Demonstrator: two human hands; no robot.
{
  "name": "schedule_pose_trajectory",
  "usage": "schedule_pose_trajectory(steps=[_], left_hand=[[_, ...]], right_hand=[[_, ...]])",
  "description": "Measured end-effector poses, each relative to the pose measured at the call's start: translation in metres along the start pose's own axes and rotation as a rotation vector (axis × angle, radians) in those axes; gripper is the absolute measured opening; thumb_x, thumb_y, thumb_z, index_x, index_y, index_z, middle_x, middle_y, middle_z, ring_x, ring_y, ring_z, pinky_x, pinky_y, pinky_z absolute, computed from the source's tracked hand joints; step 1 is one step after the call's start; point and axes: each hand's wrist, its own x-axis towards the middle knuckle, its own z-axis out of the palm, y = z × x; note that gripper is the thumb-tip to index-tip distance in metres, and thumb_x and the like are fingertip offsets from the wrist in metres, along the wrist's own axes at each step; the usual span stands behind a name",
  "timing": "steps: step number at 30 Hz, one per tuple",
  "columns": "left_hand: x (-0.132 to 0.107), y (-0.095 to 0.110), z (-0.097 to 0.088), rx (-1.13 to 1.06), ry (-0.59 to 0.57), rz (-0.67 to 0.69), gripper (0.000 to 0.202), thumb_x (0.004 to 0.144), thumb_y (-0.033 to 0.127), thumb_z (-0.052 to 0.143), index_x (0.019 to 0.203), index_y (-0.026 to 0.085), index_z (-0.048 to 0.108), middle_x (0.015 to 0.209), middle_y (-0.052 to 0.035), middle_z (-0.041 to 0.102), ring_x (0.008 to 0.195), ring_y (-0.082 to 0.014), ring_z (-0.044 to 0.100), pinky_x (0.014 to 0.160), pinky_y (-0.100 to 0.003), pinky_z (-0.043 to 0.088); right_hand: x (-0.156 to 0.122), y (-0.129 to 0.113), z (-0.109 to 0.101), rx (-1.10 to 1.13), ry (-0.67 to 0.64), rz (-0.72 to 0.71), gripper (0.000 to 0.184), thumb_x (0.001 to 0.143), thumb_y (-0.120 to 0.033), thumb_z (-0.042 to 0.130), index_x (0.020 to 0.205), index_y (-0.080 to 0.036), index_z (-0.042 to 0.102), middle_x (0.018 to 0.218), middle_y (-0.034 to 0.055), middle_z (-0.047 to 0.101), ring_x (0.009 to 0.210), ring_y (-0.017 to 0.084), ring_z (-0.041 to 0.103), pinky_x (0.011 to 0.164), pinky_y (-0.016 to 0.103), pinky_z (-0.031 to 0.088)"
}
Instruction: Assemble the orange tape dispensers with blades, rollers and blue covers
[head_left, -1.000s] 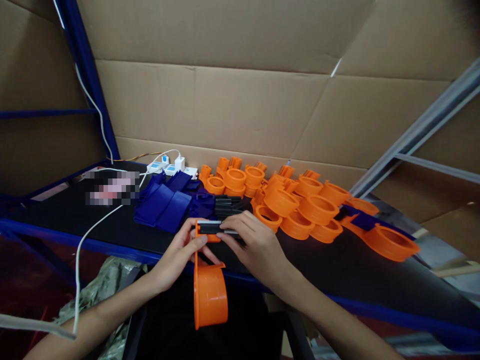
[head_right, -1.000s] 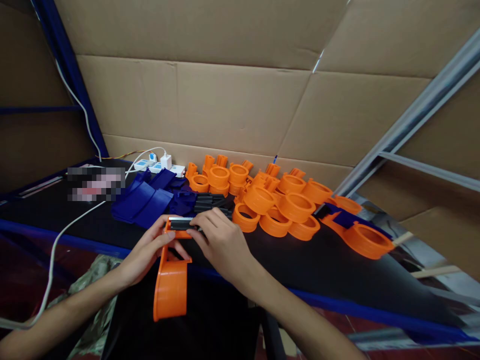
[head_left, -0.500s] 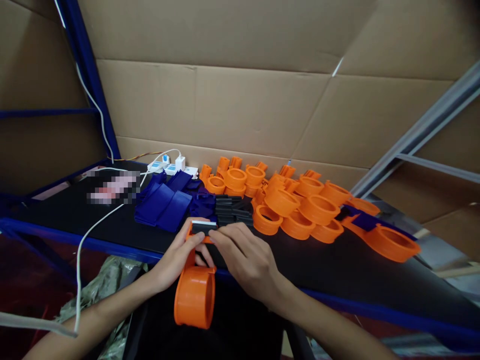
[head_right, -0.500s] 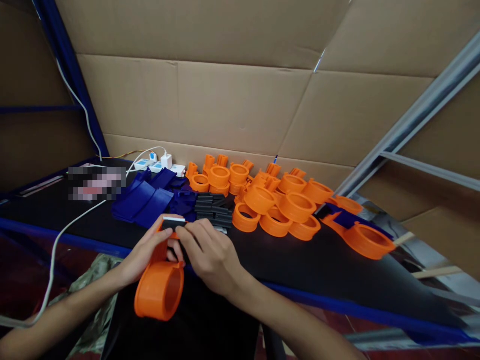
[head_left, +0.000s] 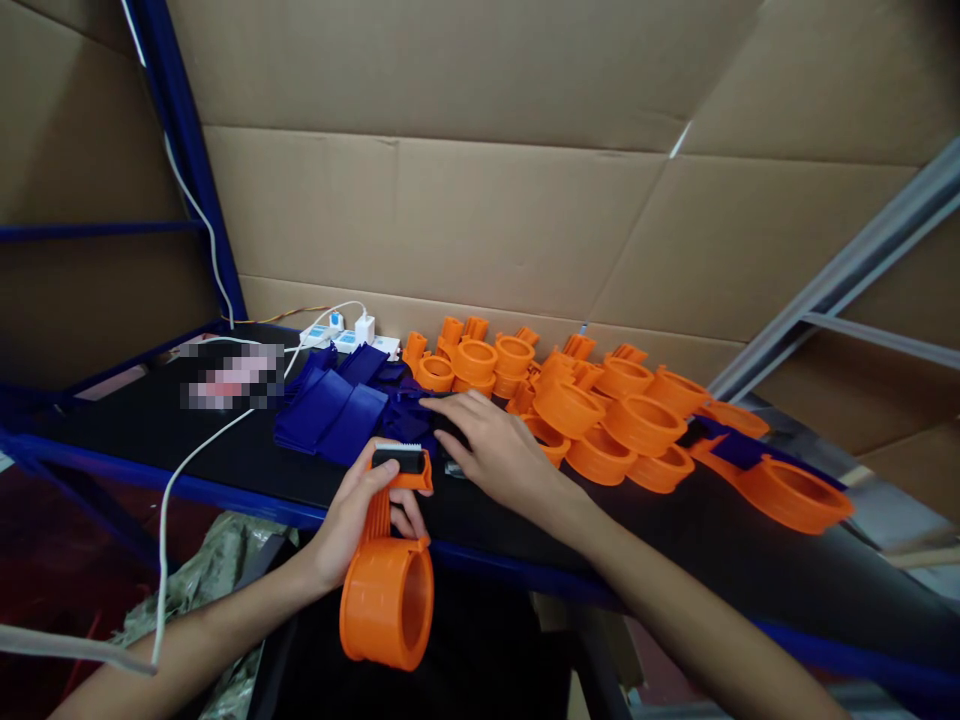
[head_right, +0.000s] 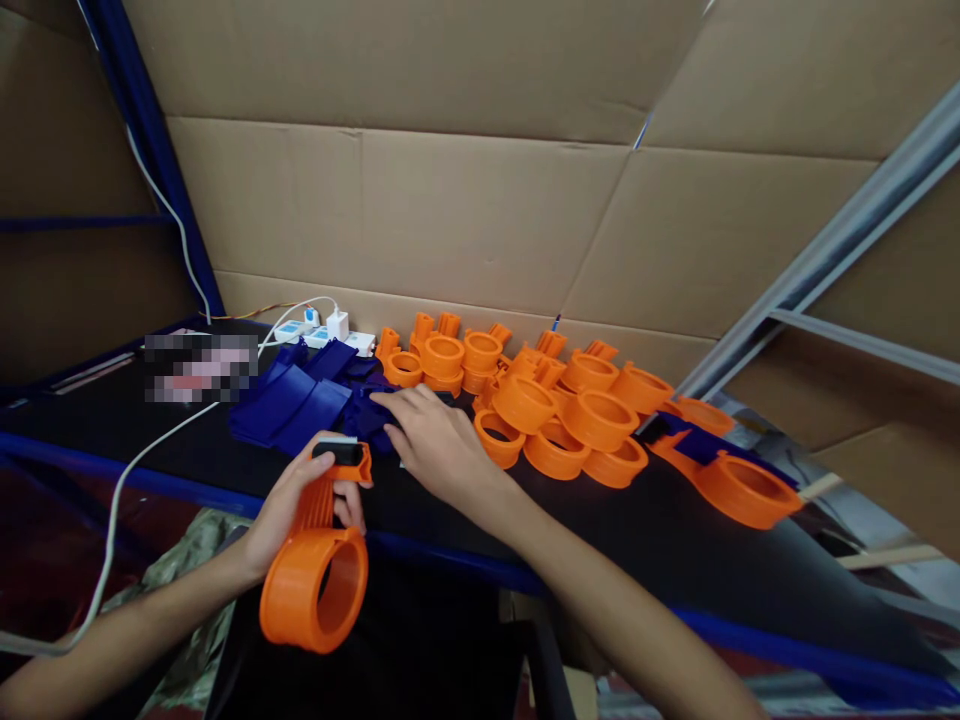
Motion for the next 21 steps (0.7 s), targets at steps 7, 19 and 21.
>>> schedule_pose_trajectory(steps=[7,19,21], left_hand=[[-0.001,0.002,0.001,0.005,-0.003,-0.013,0.024,0.094,0.042,0.054,0.101,0.020,0.052,0.070,-0.0033,0.071,0.050,-0.0177,0.068,0.050,-0.025,0.051],[0.000,0.000,-0.001,-0.048,0.057,-0.010,0.028,0.094,0.047,0.054,0.101,0.020,0.052,0.073,-0.0058,0.074,0.050,-0.0180,0.068,0.052,-0.027,0.053],[0.001,-0.002,-0.003,-0.065,0.057,-0.027,0.030,0.094,0.049,0.052,0.103,0.021,0.052,0.067,-0.0048,0.073,0.051,-0.0191,0.068,0.053,-0.027,0.053]], right_hand=[[0.038,0.011,0.020,-0.133,-0.277,-0.213,0.052,0.084,-0.006,0.066,0.133,-0.022,0.061,0.115,0.0107,0.069,0.108,0.024,0.063,0.084,0.035,0.055],[0.054,0.016,0.005,0.100,-0.260,-0.150,0.037,0.087,-0.012,0.069,0.122,-0.022,0.068,0.113,0.0073,0.069,0.101,0.019,0.064,0.087,0.033,0.052],[0.049,0.020,-0.007,0.312,-0.247,-0.074,0.035,0.088,-0.022,0.071,0.123,-0.025,0.068,0.106,0.0044,0.071,0.093,0.016,0.065,0.082,0.030,0.053]])
